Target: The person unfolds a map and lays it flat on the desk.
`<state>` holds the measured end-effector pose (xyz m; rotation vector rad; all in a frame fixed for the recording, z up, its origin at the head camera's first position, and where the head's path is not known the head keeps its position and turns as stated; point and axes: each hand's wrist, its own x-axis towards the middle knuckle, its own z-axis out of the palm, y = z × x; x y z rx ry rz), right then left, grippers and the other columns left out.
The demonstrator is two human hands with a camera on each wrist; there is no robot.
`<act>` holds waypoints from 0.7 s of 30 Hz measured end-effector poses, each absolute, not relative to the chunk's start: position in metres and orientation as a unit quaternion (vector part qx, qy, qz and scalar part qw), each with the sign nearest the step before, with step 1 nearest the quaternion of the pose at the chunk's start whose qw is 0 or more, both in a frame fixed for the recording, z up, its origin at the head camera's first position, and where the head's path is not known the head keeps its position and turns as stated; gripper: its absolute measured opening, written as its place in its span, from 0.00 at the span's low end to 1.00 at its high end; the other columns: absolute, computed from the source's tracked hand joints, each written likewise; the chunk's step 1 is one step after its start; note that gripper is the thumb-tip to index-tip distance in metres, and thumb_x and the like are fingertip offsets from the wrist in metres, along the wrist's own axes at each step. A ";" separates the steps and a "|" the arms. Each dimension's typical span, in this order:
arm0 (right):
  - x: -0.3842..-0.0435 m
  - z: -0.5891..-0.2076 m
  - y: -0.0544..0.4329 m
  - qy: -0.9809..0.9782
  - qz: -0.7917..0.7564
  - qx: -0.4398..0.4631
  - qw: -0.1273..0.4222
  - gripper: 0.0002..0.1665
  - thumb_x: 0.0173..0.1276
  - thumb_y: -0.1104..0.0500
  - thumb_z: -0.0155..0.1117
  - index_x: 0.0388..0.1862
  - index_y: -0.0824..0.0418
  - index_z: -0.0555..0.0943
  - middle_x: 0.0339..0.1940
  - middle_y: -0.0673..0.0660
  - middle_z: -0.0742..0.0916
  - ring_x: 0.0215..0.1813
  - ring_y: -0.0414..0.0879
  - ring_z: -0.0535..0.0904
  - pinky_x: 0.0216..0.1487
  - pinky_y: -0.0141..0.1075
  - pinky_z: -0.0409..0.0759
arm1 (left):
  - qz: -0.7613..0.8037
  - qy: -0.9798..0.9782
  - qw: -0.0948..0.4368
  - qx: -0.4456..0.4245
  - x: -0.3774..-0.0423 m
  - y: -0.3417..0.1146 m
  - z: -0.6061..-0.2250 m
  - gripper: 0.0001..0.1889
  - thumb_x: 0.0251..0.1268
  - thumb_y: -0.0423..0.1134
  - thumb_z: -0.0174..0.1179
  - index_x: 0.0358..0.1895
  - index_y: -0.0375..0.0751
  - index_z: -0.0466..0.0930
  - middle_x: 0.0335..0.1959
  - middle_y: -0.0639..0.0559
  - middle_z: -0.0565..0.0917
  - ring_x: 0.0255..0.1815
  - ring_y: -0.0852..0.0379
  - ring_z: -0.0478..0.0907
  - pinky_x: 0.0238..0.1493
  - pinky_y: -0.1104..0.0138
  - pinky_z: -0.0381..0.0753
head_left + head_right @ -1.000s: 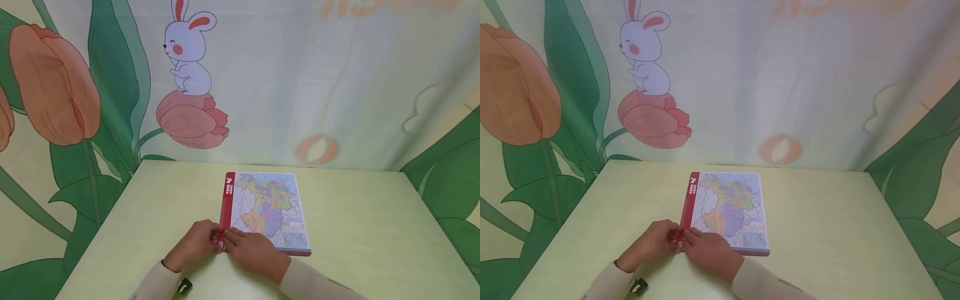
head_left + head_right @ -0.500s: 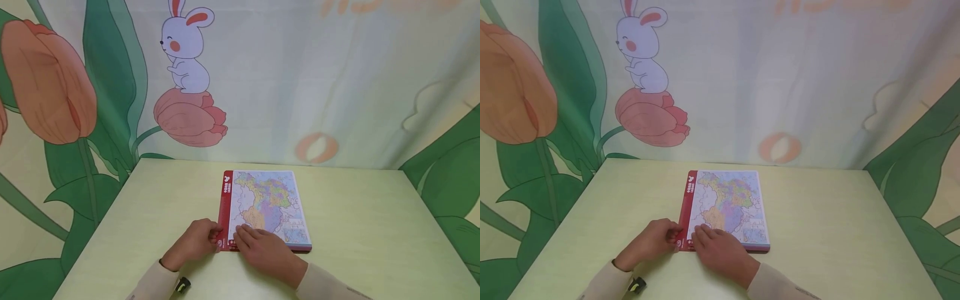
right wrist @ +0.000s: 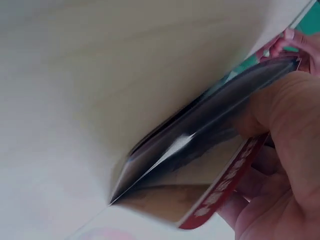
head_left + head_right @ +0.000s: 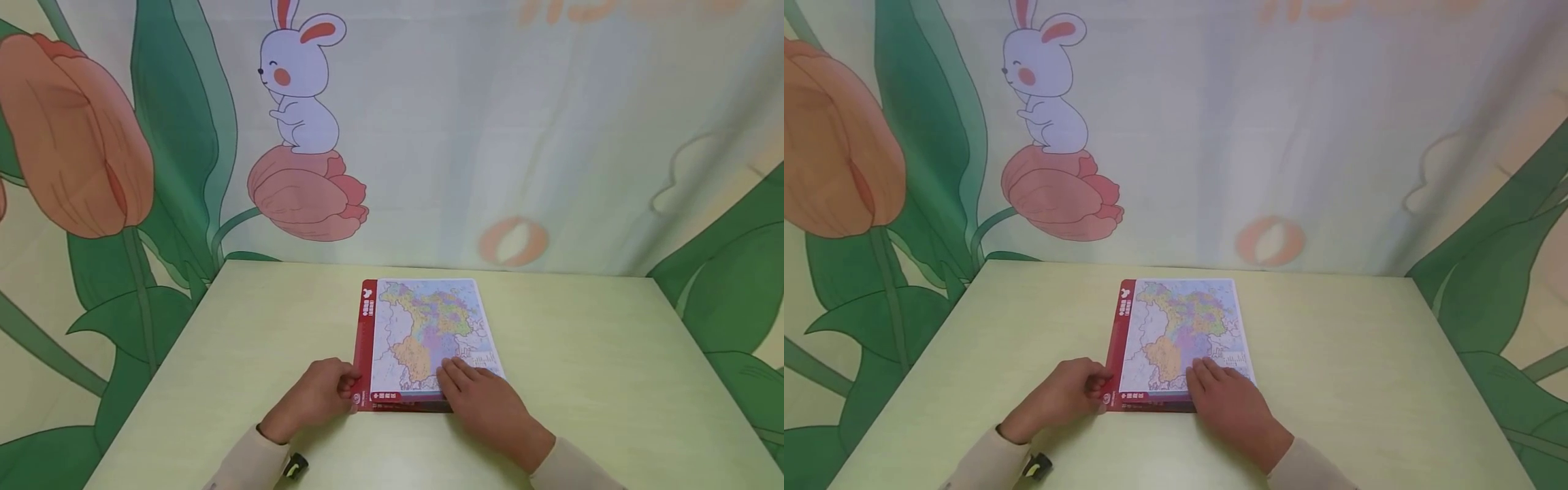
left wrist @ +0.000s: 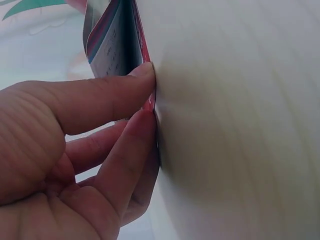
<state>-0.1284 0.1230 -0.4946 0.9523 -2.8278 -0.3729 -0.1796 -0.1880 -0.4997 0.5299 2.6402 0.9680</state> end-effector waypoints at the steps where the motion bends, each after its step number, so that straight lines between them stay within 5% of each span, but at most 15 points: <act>1: -0.128 -0.494 0.126 -0.941 -0.116 0.310 0.069 0.25 0.79 0.57 0.63 0.71 0.61 0.79 0.72 0.57 0.84 0.73 0.51 0.80 0.64 0.45 0.85 | 0.329 0.915 0.139 0.185 -0.180 -0.187 -0.499 0.23 0.55 0.29 0.80 0.55 0.30 0.87 0.39 0.50 0.82 0.39 0.56 0.76 0.40 0.67 0.82; 10: -0.131 -0.489 0.141 -0.942 -0.021 0.300 0.149 0.23 0.67 0.66 0.72 0.61 0.63 0.86 0.61 0.59 0.90 0.62 0.51 0.88 0.58 0.44 0.88 | 0.276 0.923 0.144 0.224 -0.187 -0.180 -0.490 0.29 0.51 0.28 0.81 0.60 0.31 0.84 0.42 0.47 0.80 0.42 0.54 0.73 0.42 0.62 0.81; 13: -0.134 -0.484 0.149 -0.950 0.042 0.279 0.130 0.24 0.67 0.67 0.73 0.62 0.62 0.85 0.62 0.58 0.90 0.61 0.50 0.89 0.55 0.45 0.89 | 0.276 0.922 0.158 0.220 -0.190 -0.180 -0.491 0.31 0.51 0.27 0.80 0.62 0.30 0.83 0.42 0.47 0.79 0.43 0.53 0.73 0.42 0.61 0.81; 17: -0.142 -0.464 0.169 -0.953 0.187 0.230 0.062 0.26 0.70 0.68 0.70 0.66 0.60 0.84 0.64 0.59 0.88 0.41 0.41 0.87 0.38 0.34 0.85 | 0.274 0.924 0.167 0.208 -0.193 -0.183 -0.492 0.33 0.51 0.28 0.81 0.64 0.31 0.82 0.43 0.48 0.79 0.44 0.53 0.73 0.43 0.61 0.82; 21: -0.150 -0.441 0.197 -0.937 0.280 0.200 0.054 0.24 0.70 0.69 0.70 0.65 0.61 0.86 0.60 0.62 0.90 0.42 0.38 0.86 0.36 0.30 0.82 | 0.277 0.925 0.174 0.193 -0.195 -0.191 -0.494 0.34 0.50 0.27 0.81 0.65 0.31 0.82 0.43 0.49 0.79 0.44 0.54 0.74 0.44 0.61 0.82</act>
